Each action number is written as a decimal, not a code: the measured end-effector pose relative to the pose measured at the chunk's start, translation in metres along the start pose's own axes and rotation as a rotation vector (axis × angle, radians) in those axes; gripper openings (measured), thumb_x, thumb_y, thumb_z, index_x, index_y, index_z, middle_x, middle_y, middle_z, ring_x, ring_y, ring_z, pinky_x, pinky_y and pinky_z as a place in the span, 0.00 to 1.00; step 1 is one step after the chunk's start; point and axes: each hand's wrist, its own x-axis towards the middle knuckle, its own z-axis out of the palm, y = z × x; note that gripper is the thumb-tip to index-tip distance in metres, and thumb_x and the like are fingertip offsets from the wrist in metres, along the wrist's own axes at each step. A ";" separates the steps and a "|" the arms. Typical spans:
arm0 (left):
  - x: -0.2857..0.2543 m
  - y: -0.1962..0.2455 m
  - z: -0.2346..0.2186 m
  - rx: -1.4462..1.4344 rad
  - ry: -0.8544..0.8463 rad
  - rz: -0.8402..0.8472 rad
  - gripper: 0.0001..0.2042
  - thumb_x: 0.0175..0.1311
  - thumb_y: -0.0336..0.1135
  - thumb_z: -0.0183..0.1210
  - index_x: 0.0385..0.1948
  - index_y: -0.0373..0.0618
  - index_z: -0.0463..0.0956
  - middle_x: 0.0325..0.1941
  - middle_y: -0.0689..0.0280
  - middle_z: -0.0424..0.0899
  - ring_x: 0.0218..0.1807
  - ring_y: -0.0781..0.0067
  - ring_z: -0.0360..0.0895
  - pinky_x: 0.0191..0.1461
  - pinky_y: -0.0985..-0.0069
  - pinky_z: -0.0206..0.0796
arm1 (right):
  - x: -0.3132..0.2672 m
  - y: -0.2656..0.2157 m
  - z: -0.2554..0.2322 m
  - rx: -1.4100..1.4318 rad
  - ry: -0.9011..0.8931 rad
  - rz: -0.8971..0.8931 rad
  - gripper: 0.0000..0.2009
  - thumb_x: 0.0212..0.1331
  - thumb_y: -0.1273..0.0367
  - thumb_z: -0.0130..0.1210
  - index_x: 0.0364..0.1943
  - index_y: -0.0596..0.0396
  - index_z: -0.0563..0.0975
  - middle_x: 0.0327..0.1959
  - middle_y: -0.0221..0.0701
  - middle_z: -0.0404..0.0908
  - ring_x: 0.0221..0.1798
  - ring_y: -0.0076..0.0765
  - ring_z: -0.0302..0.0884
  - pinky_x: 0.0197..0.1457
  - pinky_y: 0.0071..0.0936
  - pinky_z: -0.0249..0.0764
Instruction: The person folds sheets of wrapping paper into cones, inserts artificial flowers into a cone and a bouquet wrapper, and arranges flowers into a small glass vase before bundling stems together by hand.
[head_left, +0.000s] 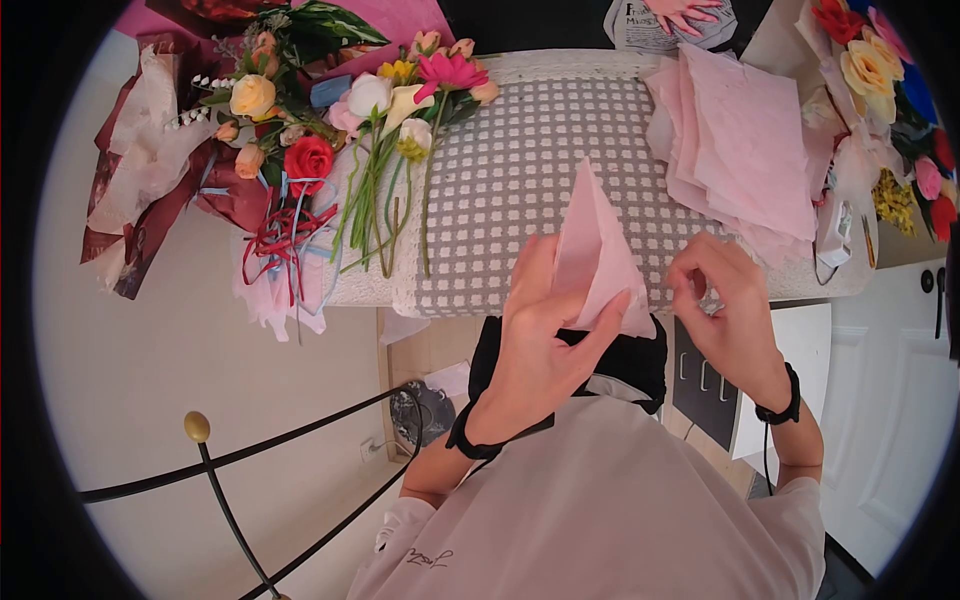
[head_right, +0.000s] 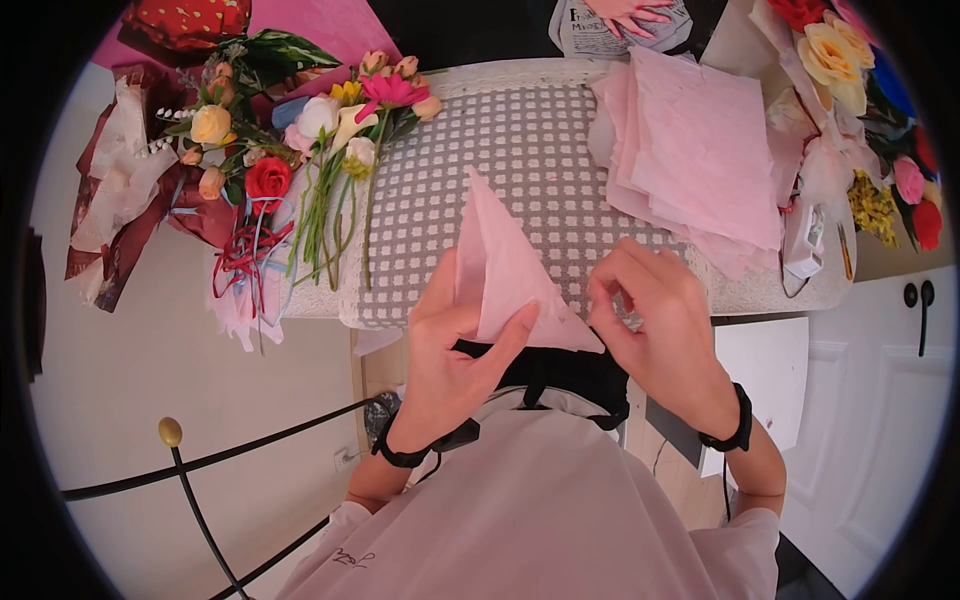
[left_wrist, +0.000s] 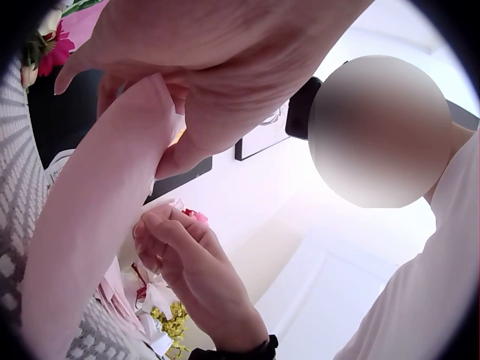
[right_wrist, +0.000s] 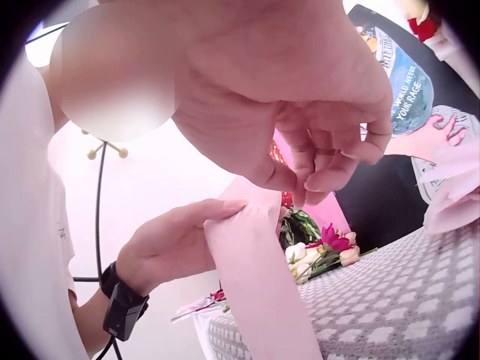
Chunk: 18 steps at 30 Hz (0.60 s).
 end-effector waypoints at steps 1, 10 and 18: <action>0.001 0.000 0.001 -0.014 0.021 -0.003 0.07 0.57 0.22 0.71 0.34 0.29 0.83 0.51 0.51 0.79 0.51 0.49 0.76 0.52 0.62 0.69 | -0.001 0.000 -0.003 -0.002 0.001 0.003 0.08 0.51 0.82 0.62 0.30 0.58 0.74 0.28 0.33 0.76 0.27 0.41 0.71 0.36 0.36 0.65; 0.002 -0.013 -0.011 -0.211 -0.013 -0.149 0.06 0.65 0.25 0.68 0.38 0.30 0.84 0.52 0.54 0.80 0.52 0.57 0.80 0.54 0.67 0.71 | -0.060 0.041 -0.088 -0.368 -0.883 0.398 0.02 0.59 0.76 0.64 0.33 0.58 0.82 0.32 0.37 0.82 0.34 0.49 0.80 0.35 0.41 0.72; 0.013 -0.010 -0.002 -0.230 -0.089 -0.076 0.07 0.68 0.27 0.67 0.40 0.32 0.86 0.52 0.56 0.80 0.51 0.63 0.79 0.52 0.69 0.70 | -0.041 -0.008 -0.049 0.005 -0.123 0.270 0.10 0.63 0.73 0.63 0.47 0.62 0.81 0.35 0.42 0.83 0.41 0.48 0.83 0.45 0.38 0.77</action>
